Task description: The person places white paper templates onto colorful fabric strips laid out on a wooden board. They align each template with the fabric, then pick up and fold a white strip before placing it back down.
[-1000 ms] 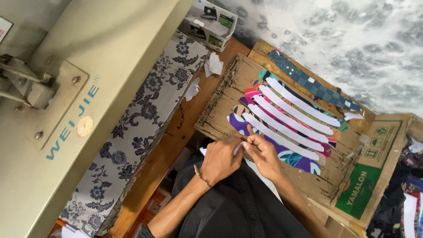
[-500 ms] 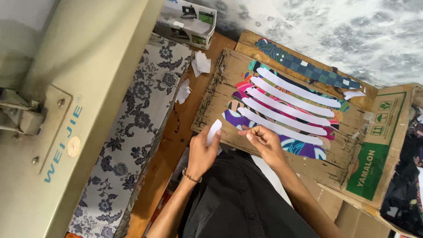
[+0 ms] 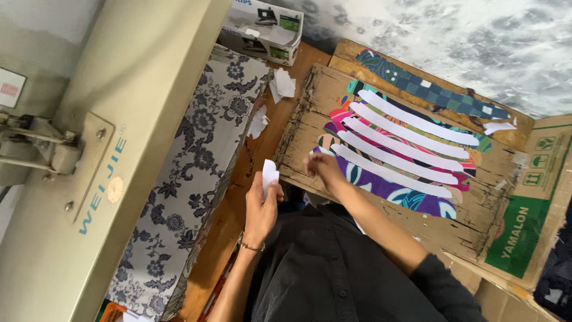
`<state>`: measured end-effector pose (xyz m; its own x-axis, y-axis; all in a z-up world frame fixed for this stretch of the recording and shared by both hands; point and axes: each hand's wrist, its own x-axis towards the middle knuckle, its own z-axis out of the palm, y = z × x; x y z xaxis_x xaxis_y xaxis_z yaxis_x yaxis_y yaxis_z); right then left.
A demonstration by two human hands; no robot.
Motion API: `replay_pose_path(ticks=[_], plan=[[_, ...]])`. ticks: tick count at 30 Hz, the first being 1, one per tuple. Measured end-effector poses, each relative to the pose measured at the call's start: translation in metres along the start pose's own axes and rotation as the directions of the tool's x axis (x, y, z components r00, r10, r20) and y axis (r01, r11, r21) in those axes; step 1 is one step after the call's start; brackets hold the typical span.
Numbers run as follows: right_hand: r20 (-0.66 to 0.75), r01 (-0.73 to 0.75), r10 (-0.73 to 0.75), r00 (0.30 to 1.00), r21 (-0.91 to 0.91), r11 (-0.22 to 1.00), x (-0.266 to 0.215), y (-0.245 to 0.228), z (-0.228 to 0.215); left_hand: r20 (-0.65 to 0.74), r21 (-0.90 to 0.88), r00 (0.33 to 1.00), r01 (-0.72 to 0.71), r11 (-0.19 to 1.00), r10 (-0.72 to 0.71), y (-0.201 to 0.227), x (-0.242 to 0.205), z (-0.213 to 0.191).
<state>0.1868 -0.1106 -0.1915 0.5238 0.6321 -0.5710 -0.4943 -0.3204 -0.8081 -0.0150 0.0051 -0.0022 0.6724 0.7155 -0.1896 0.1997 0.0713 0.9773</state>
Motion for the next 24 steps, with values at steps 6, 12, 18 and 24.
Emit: replay_pose_path(ticks=[6, 12, 18, 24], plan=[[-0.213, 0.255, -0.224, 0.951, 0.133, 0.958, 0.066, -0.112, 0.009, -0.052, -0.03, 0.995, 0.079, 0.996, -0.08, -0.001, -0.013, -0.011], [-0.033, 0.154, -0.159, 0.987, -0.127, 0.98, 0.007, -0.146, 0.045, -0.044, -0.142, 0.994, 0.09, 0.986, -0.097, -0.003, -0.014, -0.007], [0.563, 0.223, -0.129, 0.816, -0.101, 0.97, -0.102, -0.088, 0.09, -0.14, -0.145, 0.989, -0.064, 0.987, 0.044, 0.007, 0.01, -0.005], [0.562, 0.258, -0.127, 0.817, -0.161, 0.953, -0.129, -0.102, 0.09, -0.091, -0.49, 0.994, 0.011, 0.872, -0.064, 0.036, 0.04, -0.007]])
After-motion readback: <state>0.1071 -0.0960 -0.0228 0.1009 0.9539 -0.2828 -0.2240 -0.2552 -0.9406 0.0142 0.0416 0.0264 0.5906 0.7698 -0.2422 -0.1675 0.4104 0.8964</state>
